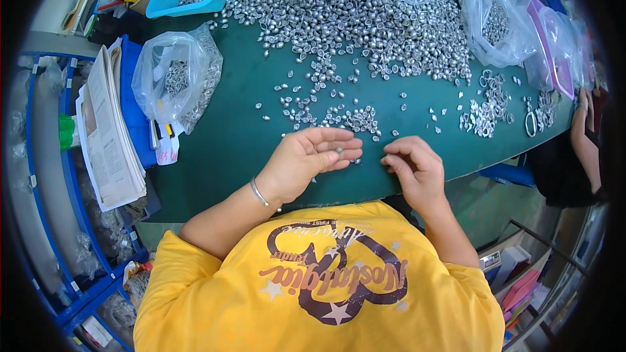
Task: The person picks up, looks at, and sorts small metal parts from a large pile on a table, placing them into different plastic bags and containers.
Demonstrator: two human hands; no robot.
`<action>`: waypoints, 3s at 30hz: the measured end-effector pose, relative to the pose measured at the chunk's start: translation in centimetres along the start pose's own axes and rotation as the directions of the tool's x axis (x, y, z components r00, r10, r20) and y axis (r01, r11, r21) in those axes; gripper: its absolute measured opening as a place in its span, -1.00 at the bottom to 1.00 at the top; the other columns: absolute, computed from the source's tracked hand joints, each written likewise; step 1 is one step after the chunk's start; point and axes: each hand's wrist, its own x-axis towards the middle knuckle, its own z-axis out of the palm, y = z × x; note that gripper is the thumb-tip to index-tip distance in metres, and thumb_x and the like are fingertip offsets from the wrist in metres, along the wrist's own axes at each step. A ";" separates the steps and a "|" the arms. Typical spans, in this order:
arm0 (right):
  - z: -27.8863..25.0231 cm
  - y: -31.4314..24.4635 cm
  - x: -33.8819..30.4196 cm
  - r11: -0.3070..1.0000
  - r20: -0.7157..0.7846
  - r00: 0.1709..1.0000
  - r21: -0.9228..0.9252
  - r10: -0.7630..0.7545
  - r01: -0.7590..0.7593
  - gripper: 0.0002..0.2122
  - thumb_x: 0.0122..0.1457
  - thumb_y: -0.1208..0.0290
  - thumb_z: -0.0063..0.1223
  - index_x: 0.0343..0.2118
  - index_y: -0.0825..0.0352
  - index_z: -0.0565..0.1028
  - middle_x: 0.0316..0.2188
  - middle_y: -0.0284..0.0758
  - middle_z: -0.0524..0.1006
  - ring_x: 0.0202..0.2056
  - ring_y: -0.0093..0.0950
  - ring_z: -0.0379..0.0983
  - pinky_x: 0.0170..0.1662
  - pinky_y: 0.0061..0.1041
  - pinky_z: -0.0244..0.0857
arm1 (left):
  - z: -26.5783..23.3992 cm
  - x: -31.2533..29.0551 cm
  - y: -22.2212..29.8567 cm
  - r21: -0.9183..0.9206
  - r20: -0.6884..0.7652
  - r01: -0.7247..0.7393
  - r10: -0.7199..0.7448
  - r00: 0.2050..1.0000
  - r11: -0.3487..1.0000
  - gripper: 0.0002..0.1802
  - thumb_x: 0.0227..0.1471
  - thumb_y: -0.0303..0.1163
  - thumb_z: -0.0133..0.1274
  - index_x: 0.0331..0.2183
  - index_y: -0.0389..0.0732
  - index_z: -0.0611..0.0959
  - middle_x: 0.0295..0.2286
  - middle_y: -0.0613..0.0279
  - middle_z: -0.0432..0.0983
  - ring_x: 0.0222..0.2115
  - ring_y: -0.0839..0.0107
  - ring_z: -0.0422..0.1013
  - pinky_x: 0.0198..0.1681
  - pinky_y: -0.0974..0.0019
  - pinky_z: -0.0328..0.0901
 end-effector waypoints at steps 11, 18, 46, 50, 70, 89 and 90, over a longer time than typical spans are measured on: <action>2.0 0.5 -0.4 0.590 0.285 0.915 0.700 0.286 -0.402 -0.87 0.06 0.69 -0.04 -0.30 0.52 0.44 -0.35 -0.21 0.47 -0.35 -0.49 0.47 -0.33 -0.62 0.41 | 0.3 -0.3 -1.1 0.195 -0.010 -0.074 0.077 0.997 0.978 -0.69 0.02 -0.62 -0.08 -0.12 -0.40 0.42 -0.18 0.00 0.44 -0.16 0.28 0.42 -0.13 0.38 0.33; 2.1 0.4 -0.3 0.615 0.264 0.924 0.690 0.278 -0.382 -0.86 0.06 0.69 -0.03 -0.28 0.50 0.42 -0.35 -0.21 0.48 -0.32 -0.48 0.47 -0.31 -0.59 0.40 | 0.1 0.1 -1.0 0.096 -0.063 -0.001 0.007 0.998 0.995 -0.74 -0.02 -0.65 -0.06 -0.20 -0.42 0.48 -0.21 -0.03 0.45 -0.23 0.28 0.45 -0.19 0.39 0.37; -3.2 0.2 2.0 0.977 -0.089 0.992 -0.203 -0.090 0.070 -0.91 -0.08 0.64 0.10 -0.46 0.38 0.49 -0.67 -0.37 0.35 -0.63 -0.61 0.28 -0.59 -0.67 0.12 | -1.3 0.2 0.5 0.556 -0.211 -0.167 0.332 0.919 0.814 -0.89 -0.18 -0.61 0.10 -0.46 -0.29 0.56 -0.55 0.38 0.38 -0.60 0.66 0.24 -0.53 0.60 0.16; -1.6 0.7 2.5 0.883 -0.014 0.974 -0.426 -0.225 0.198 -0.87 -0.14 0.59 0.13 -0.45 0.31 0.52 -0.64 -0.29 0.34 -0.60 -0.33 0.33 -0.54 -0.46 0.23 | 0.6 1.1 0.9 0.860 0.165 -0.398 0.564 0.809 0.319 -0.87 -0.22 -0.58 0.14 -0.47 -0.27 0.57 -0.61 0.27 0.33 -0.61 0.50 0.31 -0.53 0.48 0.21; 1.1 1.2 2.3 0.842 0.060 0.953 -0.454 -0.297 0.291 -0.93 -0.04 0.57 0.08 -0.45 0.34 0.47 -0.61 -0.30 0.36 -0.65 -0.47 0.31 -0.57 -0.58 0.21 | 0.7 1.4 0.3 0.794 0.119 -0.313 0.372 0.921 0.521 -0.91 -0.19 -0.56 0.13 -0.53 -0.27 0.52 -0.57 0.33 0.35 -0.61 0.59 0.29 -0.53 0.55 0.22; -0.5 1.1 2.4 0.527 0.356 0.911 0.744 0.210 -0.412 -0.93 0.06 0.57 -0.07 -0.45 0.44 0.46 -0.62 -0.37 0.42 -0.70 -0.68 0.16 -0.67 -0.69 0.00 | -3.4 0.3 1.9 -0.166 -0.068 -0.169 0.160 0.985 0.972 -0.92 -0.07 -0.50 -0.05 -0.48 -0.30 0.51 -0.56 0.20 0.41 -0.62 0.57 0.31 -0.64 0.56 0.20; -1.2 1.0 2.4 0.491 0.335 0.914 0.771 0.229 -0.405 -0.91 0.07 0.58 -0.10 -0.45 0.45 0.46 -0.63 -0.36 0.41 -0.71 -0.71 0.12 -0.67 -0.71 -0.04 | -3.7 0.1 2.0 -0.115 -0.100 -0.172 0.161 0.982 0.978 -0.93 -0.08 -0.50 -0.02 -0.48 -0.30 0.52 -0.56 0.22 0.41 -0.61 0.58 0.30 -0.62 0.56 0.20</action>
